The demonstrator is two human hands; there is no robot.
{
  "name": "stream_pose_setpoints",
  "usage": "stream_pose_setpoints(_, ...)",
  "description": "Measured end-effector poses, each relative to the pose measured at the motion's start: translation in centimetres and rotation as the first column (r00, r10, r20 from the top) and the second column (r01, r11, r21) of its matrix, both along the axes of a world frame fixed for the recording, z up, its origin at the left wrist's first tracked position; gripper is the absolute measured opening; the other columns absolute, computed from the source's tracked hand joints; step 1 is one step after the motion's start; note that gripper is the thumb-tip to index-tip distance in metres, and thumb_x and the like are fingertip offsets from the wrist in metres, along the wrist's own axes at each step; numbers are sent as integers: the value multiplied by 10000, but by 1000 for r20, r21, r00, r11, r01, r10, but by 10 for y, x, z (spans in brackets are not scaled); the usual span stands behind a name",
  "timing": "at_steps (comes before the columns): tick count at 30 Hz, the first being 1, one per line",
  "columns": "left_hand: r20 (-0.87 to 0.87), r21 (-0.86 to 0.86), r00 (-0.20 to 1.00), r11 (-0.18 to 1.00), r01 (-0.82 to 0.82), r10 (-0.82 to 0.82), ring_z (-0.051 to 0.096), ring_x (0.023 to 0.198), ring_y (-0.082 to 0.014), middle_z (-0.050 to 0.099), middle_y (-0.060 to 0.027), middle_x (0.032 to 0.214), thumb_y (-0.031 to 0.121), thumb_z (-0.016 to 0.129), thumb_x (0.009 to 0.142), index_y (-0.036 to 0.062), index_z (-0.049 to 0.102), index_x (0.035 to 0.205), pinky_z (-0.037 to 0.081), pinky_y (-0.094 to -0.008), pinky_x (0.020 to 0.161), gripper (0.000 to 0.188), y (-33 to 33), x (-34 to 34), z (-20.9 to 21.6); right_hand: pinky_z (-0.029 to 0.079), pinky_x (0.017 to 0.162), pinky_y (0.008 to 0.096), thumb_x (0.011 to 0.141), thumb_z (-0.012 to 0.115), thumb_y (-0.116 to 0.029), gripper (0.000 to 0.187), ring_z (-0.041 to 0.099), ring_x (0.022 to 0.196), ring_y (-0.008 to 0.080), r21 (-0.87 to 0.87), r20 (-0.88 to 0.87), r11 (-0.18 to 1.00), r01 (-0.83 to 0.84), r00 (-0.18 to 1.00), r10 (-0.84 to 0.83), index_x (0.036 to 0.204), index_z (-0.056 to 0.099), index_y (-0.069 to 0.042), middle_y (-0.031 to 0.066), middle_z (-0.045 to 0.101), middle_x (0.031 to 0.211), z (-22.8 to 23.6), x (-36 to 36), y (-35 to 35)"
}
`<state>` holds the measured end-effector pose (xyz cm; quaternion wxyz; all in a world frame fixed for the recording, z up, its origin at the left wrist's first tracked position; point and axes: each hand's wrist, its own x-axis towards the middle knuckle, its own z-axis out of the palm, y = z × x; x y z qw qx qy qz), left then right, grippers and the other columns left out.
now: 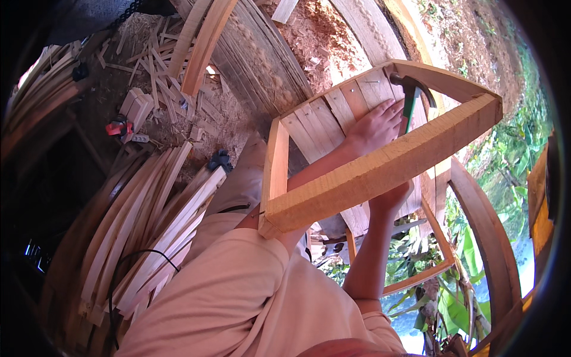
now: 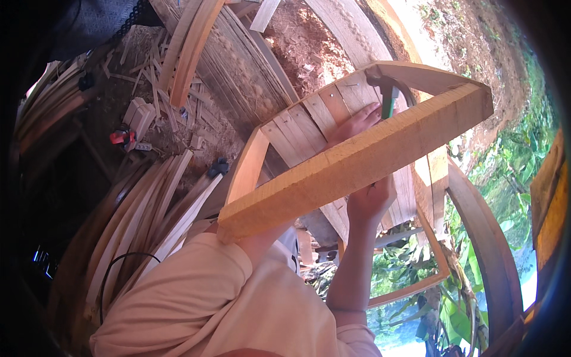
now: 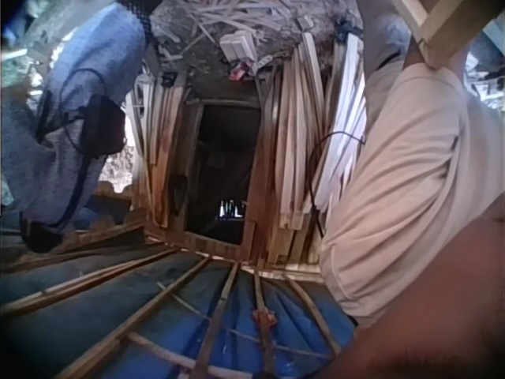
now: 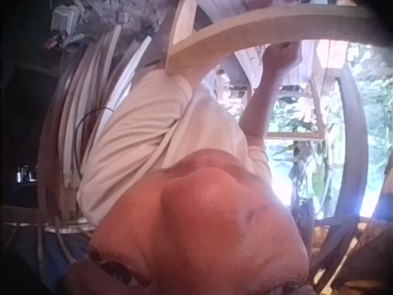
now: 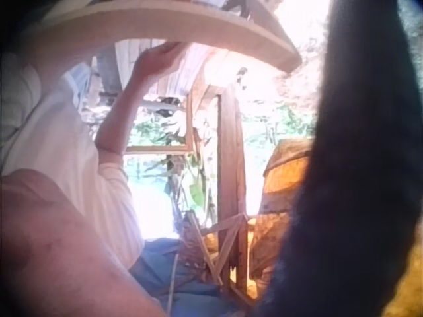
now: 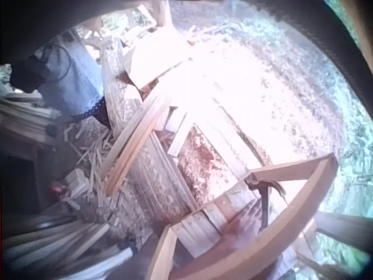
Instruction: The person uses a hammer to drive nails into a wooden frame structure, securing the joints. They repeatedly position the frame and strike the nails to fasten the components together in an outdoor setting.
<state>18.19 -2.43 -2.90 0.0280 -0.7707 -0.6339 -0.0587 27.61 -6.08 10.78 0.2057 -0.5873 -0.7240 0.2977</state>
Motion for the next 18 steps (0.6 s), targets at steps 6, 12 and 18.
stream_pose_setpoints(6, -58, -8, 998, 999, 32, -32, 246, 1597, -251, 380, -42, 1675, 344, 373, 1069, 217, 471, 1548, 149, -454, 1308, 506, 1, -5, 7, 554, 726, 370, 938, 643, -33, 172, 759, 870, 309, -71, -3, 997, -5, 1000, 5, 1088, 691, 37, 182, 751, 967, 1, 0, 3)
stream_pose_setpoints(12, 81, 1, 997, 1000, -6, 6, 221, 1607, -242, 361, -37, 1690, 336, 338, 1083, 180, 457, 1561, 154, -446, 1313, 517, 4, -1, -1, 550, 732, 365, 938, 636, -34, 188, 755, 873, 292, -111, 22, 994, -18, 1000, 20, 1106, 688, 35, 179, 748, 944, 3, 6, 11)
stream_pose_setpoints(18, -9, -30, 1000, 999, 12, -13, 240, 1601, -257, 354, -44, 1695, 351, 348, 1080, 174, 485, 1533, 158, -453, 1316, 505, 3, -2, 3, 546, 732, 334, 1000, 556, 7, 246, 753, 870, 278, -115, 74, 991, -68, 994, 77, 1215, 671, 42, 174, 746, 962, -8, 14, 7)
